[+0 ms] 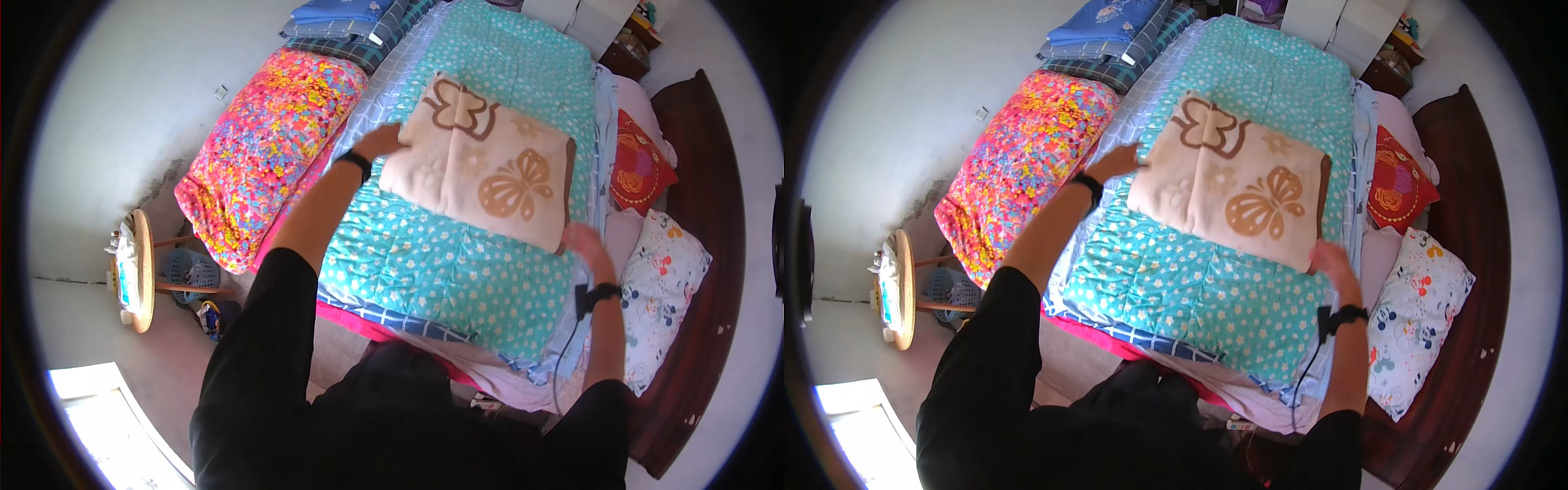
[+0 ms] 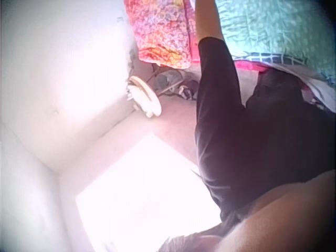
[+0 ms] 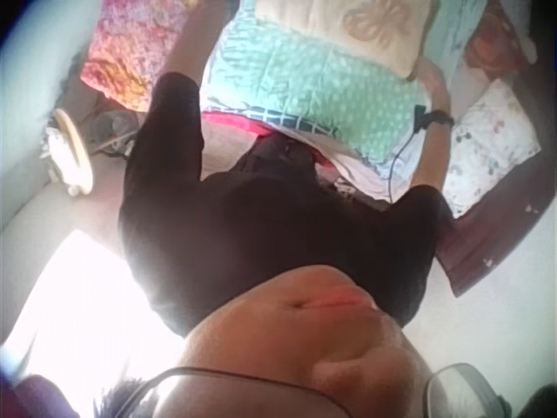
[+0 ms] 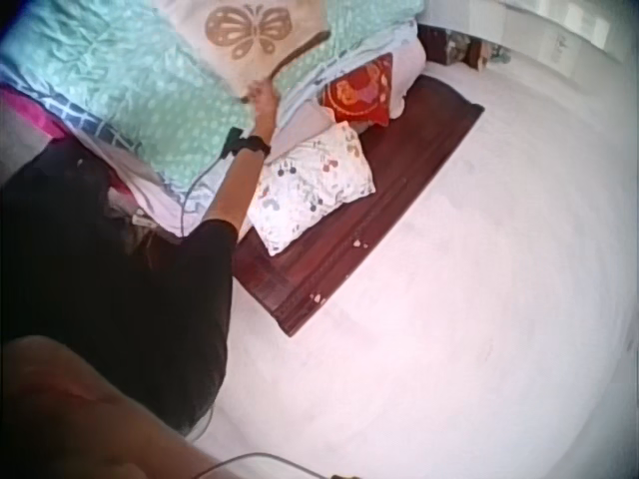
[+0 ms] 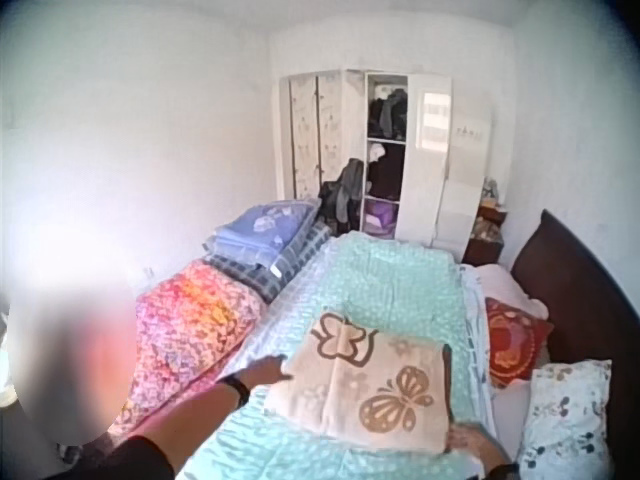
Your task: The person folds a series of blankets and a bedsheet on a bed, handling each item one at a time and smoothing them by hand before placing them in a stack.
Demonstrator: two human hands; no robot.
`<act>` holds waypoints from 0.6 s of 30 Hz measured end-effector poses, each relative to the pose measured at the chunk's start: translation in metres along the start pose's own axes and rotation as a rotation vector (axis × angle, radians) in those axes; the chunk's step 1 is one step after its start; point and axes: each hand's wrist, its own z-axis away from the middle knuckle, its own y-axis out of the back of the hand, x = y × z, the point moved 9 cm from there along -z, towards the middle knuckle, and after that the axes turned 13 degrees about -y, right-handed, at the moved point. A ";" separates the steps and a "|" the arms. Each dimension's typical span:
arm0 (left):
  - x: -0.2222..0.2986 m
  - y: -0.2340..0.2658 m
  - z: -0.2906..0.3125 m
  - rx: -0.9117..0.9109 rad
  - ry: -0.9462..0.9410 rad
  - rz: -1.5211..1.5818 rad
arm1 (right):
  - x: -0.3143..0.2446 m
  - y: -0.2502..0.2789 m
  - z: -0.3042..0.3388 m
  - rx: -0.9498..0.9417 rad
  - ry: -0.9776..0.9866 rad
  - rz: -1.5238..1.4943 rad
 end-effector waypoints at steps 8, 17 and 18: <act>-0.041 -0.220 0.059 -0.116 0.875 1.062 | 0.205 -0.021 -0.138 0.286 -0.508 -0.759; -0.144 -0.301 0.054 0.983 1.117 1.418 | 0.130 -0.036 -0.223 0.154 0.266 -0.071; -0.130 -0.297 0.056 1.003 1.092 1.493 | 0.095 -0.048 -0.189 0.340 0.483 0.280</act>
